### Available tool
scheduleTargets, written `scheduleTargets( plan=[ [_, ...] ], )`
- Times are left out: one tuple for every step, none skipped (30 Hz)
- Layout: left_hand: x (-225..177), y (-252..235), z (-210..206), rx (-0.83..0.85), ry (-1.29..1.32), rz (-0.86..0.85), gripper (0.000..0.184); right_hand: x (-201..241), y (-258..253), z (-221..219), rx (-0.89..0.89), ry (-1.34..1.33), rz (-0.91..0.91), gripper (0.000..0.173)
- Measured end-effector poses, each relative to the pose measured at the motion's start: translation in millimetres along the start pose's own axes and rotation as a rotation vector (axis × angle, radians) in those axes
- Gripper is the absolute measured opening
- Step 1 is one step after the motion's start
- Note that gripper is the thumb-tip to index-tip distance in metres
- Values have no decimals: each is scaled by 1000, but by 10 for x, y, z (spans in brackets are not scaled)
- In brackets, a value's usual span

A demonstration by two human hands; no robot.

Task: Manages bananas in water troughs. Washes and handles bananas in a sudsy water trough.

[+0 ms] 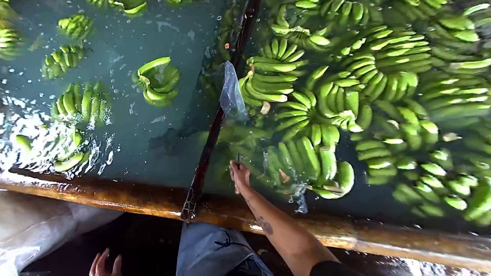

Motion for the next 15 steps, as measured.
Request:
scheduleTargets(
  plan=[
    [-256,-274,-63,20,-20,-99,49,77,38,-79,64,-18,26,39],
    [-535,-542,-140,49,-28,-169,47,142,91,-170,128,-19,34,38],
    [-835,-797,-225,100,-20,-200,46,193,152,-261,175,-1,37,37],
    [-1137,-1031,-319,166,-14,-221,46,221,214,-351,201,12,33,37],
    [-1426,-1251,-412,223,-19,-250,46,225,273,-444,212,11,30,39],
    [-1682,-1464,-507,276,-27,-265,47,210,323,-536,216,8,13,43],
    [-1915,-1672,-598,326,-33,-270,48,193,365,-623,227,5,-21,49],
    [-2123,-1863,-678,364,-39,-278,50,170,412,-708,236,-6,-67,55],
    [-2291,-2037,-763,389,-34,-291,51,126,473,-790,239,-36,-125,58],
    [-2428,-2196,-856,402,-30,-304,52,71,531,-862,240,-79,-183,56],
    [-2554,-2348,-944,405,-32,-322,54,43,581,-920,246,-121,-235,52],
    [-2670,-2494,-1024,405,-45,-340,58,29,610,-968,264,-151,-273,46],
    [-2779,-2625,-1084,400,-69,-349,63,18,630,-1011,287,-176,-303,43],
    [-2890,-2736,-1122,389,-101,-349,70,15,639,-1048,308,-194,-320,43],
    [-3004,-2842,-1145,380,-118,-346,78,28,629,-1076,315,-203,-316,42]
  ],
)
Point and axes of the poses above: each hand's wrist, its own y-axis away from the middle knuckle, its own z-axis out of the back of the hand, x = y × z, the point moved 7 cm from there along -y, towards the middle knuckle, and after that the axes turned 8 degrees about x, right-handed, at the moved point
